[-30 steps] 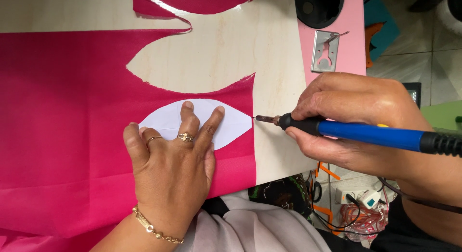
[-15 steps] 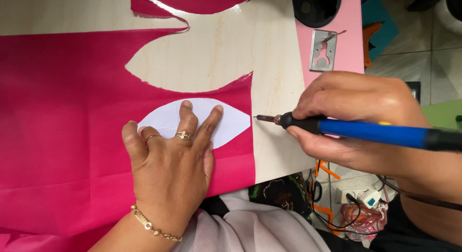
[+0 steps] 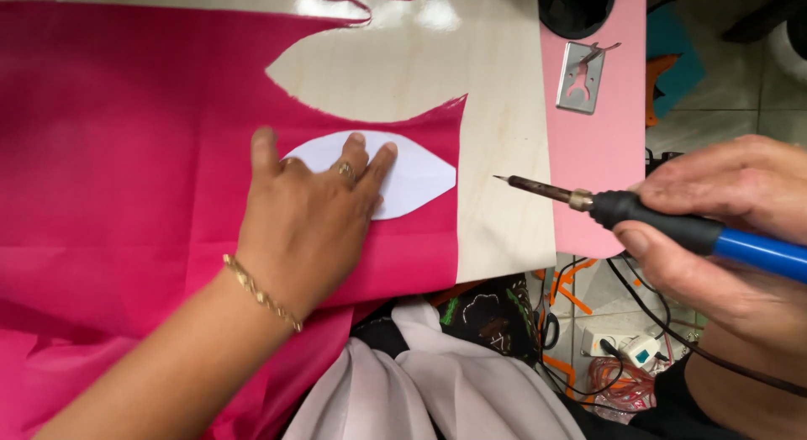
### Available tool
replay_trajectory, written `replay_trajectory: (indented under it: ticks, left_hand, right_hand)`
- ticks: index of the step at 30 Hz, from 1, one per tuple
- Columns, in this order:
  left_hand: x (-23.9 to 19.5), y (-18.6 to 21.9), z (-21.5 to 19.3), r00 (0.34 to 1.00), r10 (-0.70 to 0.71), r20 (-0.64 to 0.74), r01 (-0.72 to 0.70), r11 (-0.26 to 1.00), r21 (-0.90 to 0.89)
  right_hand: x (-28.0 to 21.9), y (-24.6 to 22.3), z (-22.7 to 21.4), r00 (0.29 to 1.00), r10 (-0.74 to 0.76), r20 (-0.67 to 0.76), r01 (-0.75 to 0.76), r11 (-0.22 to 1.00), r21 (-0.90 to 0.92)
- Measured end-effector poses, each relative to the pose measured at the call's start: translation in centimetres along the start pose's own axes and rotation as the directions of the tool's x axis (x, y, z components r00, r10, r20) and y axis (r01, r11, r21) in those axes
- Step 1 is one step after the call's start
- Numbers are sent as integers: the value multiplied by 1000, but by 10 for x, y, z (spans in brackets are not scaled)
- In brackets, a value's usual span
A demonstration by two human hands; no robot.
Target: Cutting leaf-shaped pieces from pink fabric using a heat tool and a paper template.
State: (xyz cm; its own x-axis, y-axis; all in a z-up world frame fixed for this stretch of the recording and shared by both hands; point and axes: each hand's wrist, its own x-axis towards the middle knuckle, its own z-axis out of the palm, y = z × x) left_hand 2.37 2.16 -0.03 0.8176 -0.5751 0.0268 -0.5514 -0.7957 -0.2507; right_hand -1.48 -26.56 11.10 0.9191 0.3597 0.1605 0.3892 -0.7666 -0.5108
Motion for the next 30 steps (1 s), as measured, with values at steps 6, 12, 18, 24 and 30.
replay_trajectory:
  ticks: [6,12,18,24,30]
  left_hand:
    - [14,-28,17,982,190,0,-189,980,-63]
    - [46,-53,10,879,414,235,-386,909,-159]
    - [65,-57,-2,810,464,359,-426,886,-184]
    - [84,-61,-13,762,529,373,-482,849,-217]
    - [92,-59,-11,741,559,371,-524,828,-202]
  right_hand:
    - [-34,-3,9,987,129,-95,-122,990,75]
    - [-48,-11,31,977,109,-183,-76,981,178]
    - [-26,-51,55,976,-60,-210,94,984,153]
    - [-10,-104,81,982,-73,-174,72,997,-16]
    - [-1,-124,89,977,-146,-154,135,988,-75]
